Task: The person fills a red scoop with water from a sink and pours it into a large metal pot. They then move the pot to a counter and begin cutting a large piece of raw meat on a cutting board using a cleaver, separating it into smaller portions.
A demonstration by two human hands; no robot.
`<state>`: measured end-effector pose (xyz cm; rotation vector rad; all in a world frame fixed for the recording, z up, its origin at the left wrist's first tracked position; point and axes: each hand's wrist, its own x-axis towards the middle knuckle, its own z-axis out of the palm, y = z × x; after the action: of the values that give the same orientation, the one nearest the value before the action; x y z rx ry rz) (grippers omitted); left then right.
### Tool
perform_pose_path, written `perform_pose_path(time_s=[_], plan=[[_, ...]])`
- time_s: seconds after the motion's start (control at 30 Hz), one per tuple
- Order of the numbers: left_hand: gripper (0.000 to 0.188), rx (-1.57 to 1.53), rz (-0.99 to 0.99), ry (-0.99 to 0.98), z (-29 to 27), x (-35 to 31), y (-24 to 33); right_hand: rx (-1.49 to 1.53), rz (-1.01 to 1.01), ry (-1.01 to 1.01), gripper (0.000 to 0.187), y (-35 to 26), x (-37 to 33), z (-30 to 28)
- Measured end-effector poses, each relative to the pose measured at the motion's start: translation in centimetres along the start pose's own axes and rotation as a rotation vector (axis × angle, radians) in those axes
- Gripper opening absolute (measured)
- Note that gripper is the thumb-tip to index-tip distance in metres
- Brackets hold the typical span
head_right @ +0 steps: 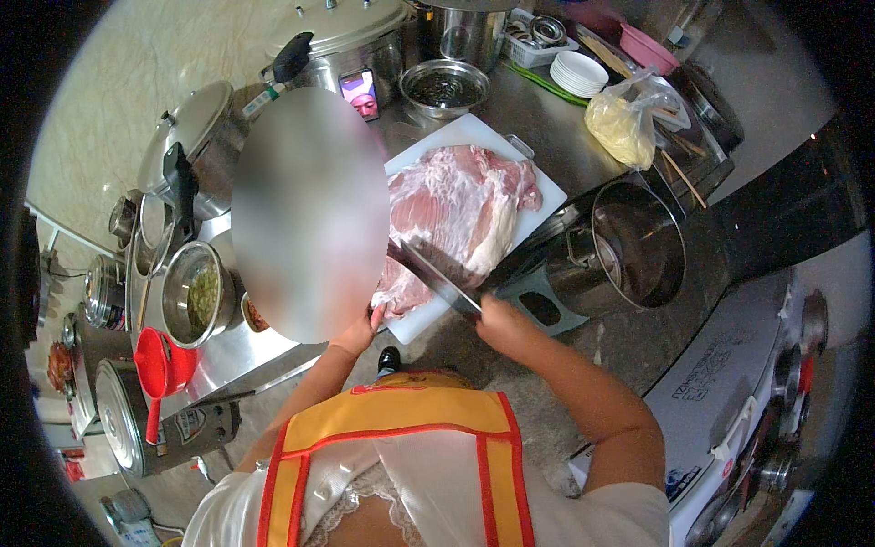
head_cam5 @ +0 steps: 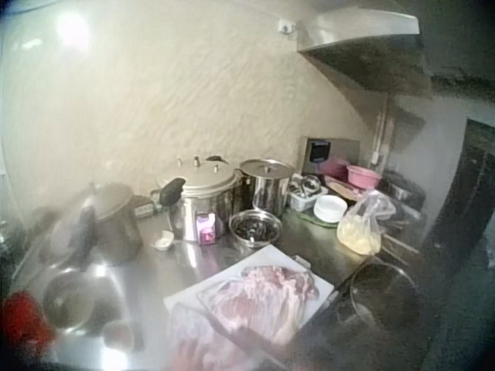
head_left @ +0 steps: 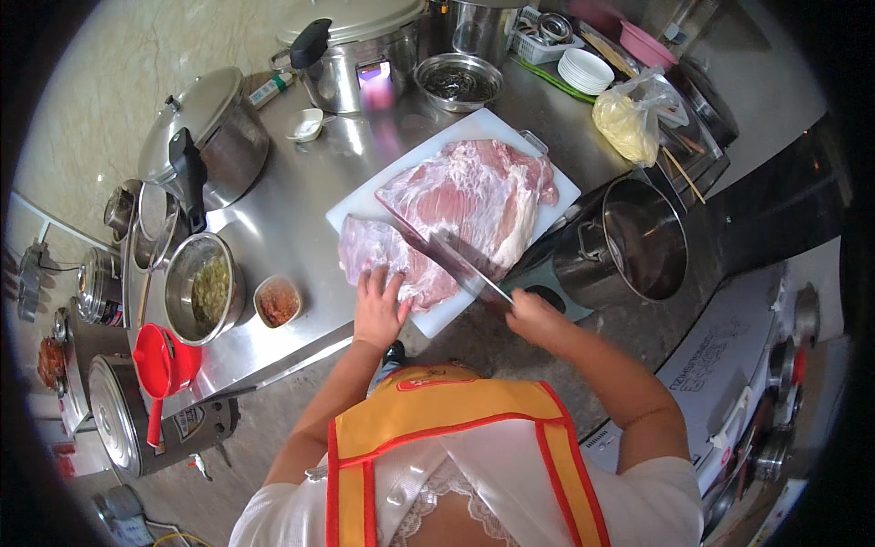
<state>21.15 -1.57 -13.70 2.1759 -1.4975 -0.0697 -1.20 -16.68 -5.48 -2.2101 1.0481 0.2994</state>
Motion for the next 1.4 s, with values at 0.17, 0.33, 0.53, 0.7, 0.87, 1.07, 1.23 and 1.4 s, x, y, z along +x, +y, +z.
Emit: perform_pose_path(time_s=[0.17,0.33,0.53,0.7,0.87,1.07,1.23,1.4], plan=[[0.042,0.030,0.061,0.042,-0.1,0.3,-0.4,-0.134,0.072,0.000,0.022,1.4,-4.4,-0.5],[0.058,0.191,0.117,-0.102,-2.2,0.0,0.6,-0.021,0.116,0.004,0.025,3.2,-7.9,-1.9],[0.057,0.211,0.451,-0.212,-2.2,2.5,1.2,0.346,0.305,0.090,0.024,1.9,-11.3,-2.3],[0.051,0.275,0.489,-0.167,-0.4,5.7,0.2,0.563,0.313,0.287,0.023,2.7,-12.6,-0.7],[0.025,-0.140,0.107,0.088,-1.9,8.4,0.2,0.689,0.366,0.390,0.024,4.3,-14.4,0.7],[0.019,-1.008,-0.270,0.264,-9.9,14.2,-3.2,0.708,0.408,0.419,0.023,6.6,-15.9,2.6],[0.041,-1.350,-0.132,0.204,-19.4,17.8,0.6,0.780,0.470,0.456,0.022,7.2,-15.8,4.2],[0.039,-1.262,-0.111,0.187,-21.7,21.5,4.7,0.795,0.426,0.484,0.024,8.6,-15.6,6.1]])
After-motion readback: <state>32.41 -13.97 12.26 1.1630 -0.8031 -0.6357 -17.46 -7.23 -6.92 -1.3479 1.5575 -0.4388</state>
